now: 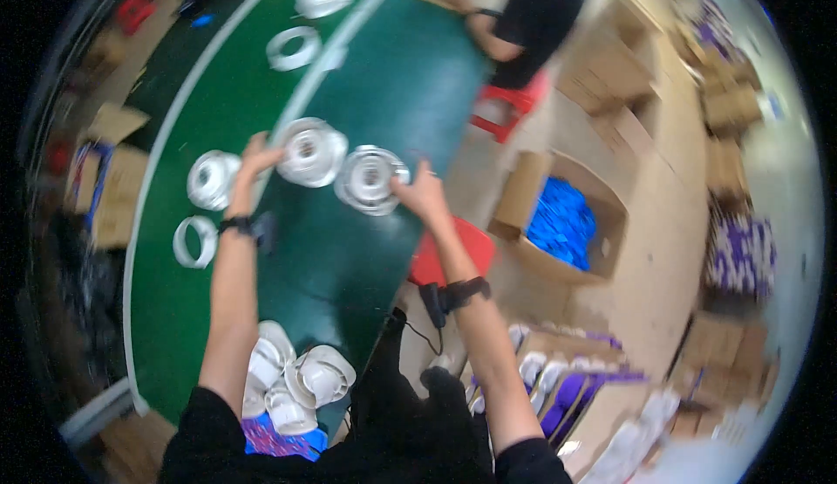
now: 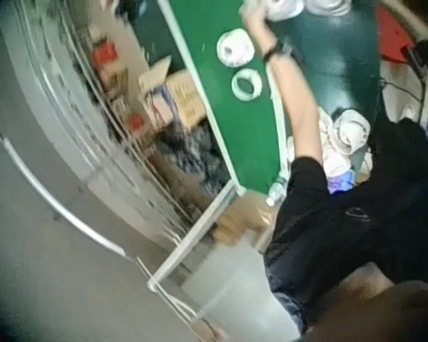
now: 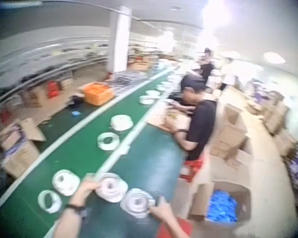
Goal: Assembling plastic fan housing components and arranging them into a finished pile.
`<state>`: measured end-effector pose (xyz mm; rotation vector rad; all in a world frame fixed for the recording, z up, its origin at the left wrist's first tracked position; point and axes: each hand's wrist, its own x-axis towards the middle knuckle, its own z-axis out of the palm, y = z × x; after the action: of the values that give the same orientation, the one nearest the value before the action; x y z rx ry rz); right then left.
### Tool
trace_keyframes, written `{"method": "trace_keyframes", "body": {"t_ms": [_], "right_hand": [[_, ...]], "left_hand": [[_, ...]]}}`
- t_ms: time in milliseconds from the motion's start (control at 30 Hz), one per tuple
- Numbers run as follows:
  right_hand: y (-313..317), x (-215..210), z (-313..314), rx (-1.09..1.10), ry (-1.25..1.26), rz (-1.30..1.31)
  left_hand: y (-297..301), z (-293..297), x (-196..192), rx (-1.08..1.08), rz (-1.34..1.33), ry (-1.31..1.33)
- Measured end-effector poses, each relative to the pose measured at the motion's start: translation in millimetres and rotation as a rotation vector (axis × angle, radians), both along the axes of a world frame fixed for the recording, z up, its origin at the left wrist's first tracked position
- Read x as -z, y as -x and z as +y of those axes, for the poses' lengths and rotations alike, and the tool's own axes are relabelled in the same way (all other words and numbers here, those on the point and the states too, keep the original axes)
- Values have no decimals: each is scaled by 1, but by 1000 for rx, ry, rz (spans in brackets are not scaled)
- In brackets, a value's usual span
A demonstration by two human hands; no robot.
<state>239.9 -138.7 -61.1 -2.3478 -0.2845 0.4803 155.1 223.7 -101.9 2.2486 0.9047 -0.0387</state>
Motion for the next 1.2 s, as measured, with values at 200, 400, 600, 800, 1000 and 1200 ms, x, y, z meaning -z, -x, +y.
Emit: {"method": "trace_keyframes", "body": {"t_ms": [200,400,600,800,1000,1200], "right_hand": [[80,13,-197,-92,118,120],[250,22,-502,231,305,154],[393,-68,-616,1065,-527,231],[521,-77,-811,1683,-528,-73],[607,-70,-953,2180,-1064,-299],[620,-61,-1006,2250,-1063,-220]], "left_hand": [[57,-45,-55,289,-328,270],[37,-267,-106,942,-14,357],[64,-482,-138,1549,210,104],[100,-674,-138,1761,281,80],[126,-872,-132,2133,58,-55],[190,-1133,-171,2192,7,256]]}}
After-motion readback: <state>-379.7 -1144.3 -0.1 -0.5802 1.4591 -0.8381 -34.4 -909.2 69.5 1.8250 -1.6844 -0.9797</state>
